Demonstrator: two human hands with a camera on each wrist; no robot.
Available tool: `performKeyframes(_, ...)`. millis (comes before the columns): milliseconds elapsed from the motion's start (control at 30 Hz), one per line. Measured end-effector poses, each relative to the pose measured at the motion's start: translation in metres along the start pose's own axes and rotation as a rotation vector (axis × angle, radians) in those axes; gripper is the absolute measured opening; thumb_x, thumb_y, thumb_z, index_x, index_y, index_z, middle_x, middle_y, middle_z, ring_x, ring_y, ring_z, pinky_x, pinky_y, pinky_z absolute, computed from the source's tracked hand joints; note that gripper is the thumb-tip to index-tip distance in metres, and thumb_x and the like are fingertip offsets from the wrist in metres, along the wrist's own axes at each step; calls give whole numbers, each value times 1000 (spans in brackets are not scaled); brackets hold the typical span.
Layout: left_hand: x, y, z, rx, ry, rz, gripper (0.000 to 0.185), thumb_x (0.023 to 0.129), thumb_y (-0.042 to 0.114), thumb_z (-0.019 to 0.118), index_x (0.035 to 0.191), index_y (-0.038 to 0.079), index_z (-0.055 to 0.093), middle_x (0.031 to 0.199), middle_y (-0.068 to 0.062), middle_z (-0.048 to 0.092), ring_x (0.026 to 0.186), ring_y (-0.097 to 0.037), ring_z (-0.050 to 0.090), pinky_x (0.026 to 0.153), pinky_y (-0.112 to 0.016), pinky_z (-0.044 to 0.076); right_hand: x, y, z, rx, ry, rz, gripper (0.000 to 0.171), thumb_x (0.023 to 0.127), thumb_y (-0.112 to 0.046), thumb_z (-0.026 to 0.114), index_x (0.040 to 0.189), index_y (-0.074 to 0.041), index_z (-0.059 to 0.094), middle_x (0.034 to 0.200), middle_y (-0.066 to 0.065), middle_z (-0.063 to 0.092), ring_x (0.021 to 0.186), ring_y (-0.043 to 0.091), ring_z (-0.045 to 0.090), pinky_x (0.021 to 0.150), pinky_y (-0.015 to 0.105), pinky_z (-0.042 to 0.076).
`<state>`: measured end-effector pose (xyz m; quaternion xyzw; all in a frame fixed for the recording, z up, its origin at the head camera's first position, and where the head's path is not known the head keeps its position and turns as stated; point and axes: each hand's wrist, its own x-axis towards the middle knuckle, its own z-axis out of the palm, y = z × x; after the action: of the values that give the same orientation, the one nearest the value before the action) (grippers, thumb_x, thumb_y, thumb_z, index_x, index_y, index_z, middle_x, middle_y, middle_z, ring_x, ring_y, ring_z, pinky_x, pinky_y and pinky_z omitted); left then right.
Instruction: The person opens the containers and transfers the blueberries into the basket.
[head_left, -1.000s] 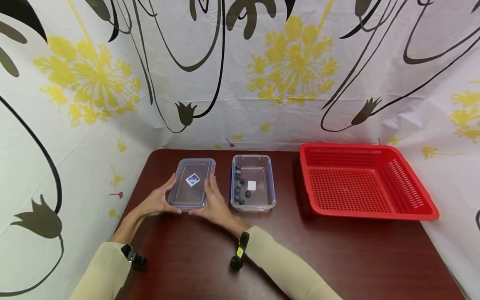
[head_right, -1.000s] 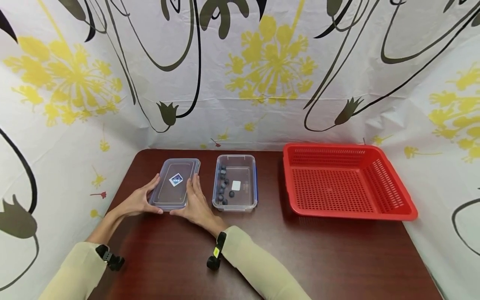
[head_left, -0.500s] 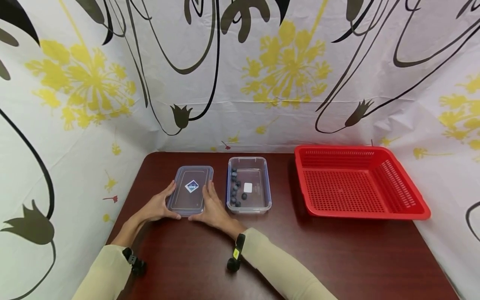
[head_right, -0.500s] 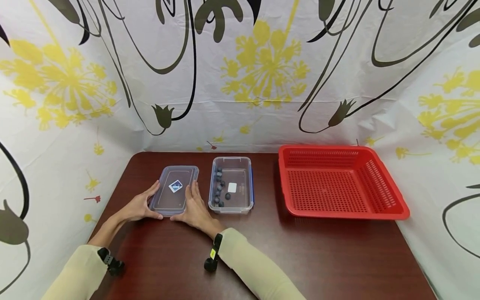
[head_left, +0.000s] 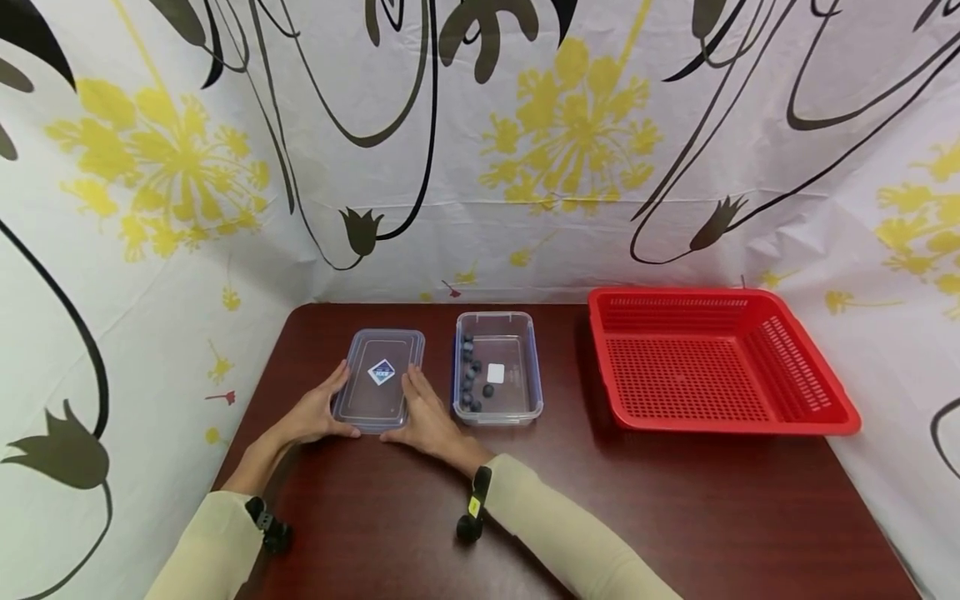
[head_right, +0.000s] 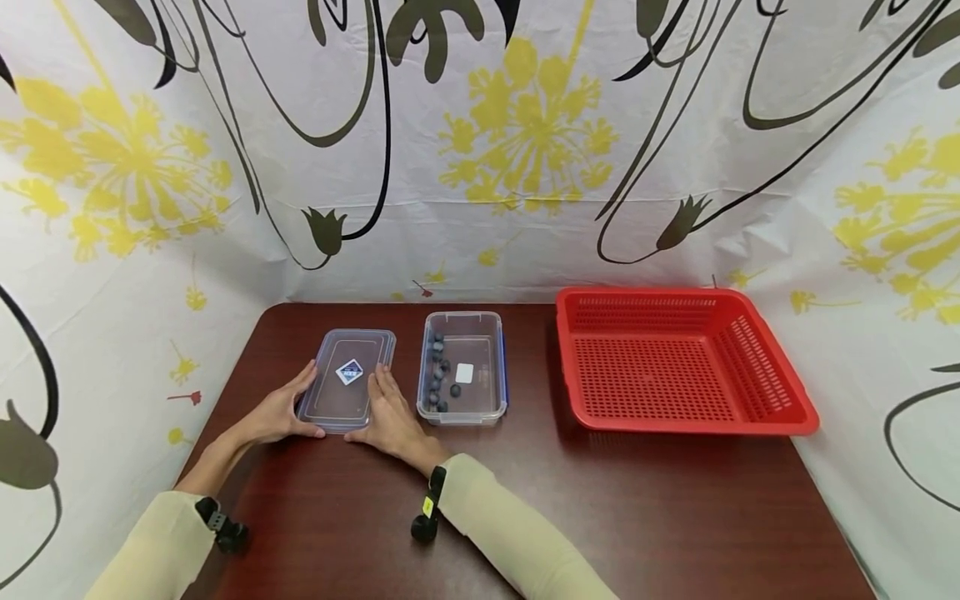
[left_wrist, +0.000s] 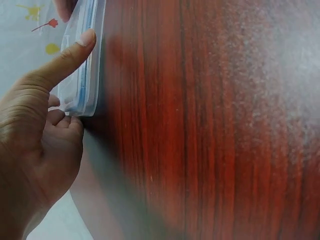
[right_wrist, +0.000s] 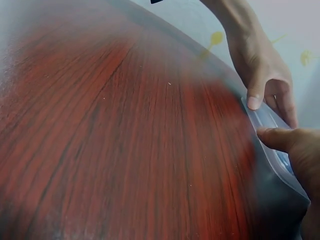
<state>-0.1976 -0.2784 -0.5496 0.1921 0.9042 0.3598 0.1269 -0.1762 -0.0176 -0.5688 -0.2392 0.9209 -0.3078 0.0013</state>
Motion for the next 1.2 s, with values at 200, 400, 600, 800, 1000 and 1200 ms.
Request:
performKeyframes(200,-5,1,-4,3,19,4,127,73,27,99,163,-12,19,172,-34,10,154,-57,21,119,-71,26,-9,-9,-9,-1,-21,-83,116,77,-48,95,158,11,38,169,30,27,155,42,34,123,45,36)
performKeyframes(400,-8,3,-7,34,58,19,118,80,30,94,163,-11,21,171,-34,14,153,-57,24,118,-72,28,-22,-20,-25,-37,-51,-165,117,75,-52,95,158,9,39,170,27,28,152,43,40,121,44,38)
performKeyframes(600,-4,9,-10,51,85,29,115,83,31,92,163,-11,21,171,-33,16,154,-56,24,118,-73,27,-36,-21,-55,-18,-67,-212,115,76,-51,95,161,3,39,170,20,34,151,36,43,121,43,39)
performKeyframes(800,3,17,-9,39,77,17,115,84,29,92,165,-8,19,173,-30,15,155,-54,23,118,-73,27,-48,-12,-90,2,-60,-219,113,76,-49,95,161,2,40,166,17,42,150,32,45,122,43,38)
performKeyframes(1000,12,30,-6,35,60,63,114,84,31,91,166,-7,20,173,-29,15,157,-52,22,121,-70,27,-54,9,-127,-26,-28,-247,107,76,-47,96,157,3,46,161,17,48,147,33,48,119,46,42)
performKeyframes(1200,24,50,2,26,31,124,114,85,33,90,166,-4,19,174,-27,12,158,-50,17,122,-70,24,-53,44,-158,-41,-45,-259,102,78,-43,95,156,4,48,157,20,52,143,35,52,114,49,47)
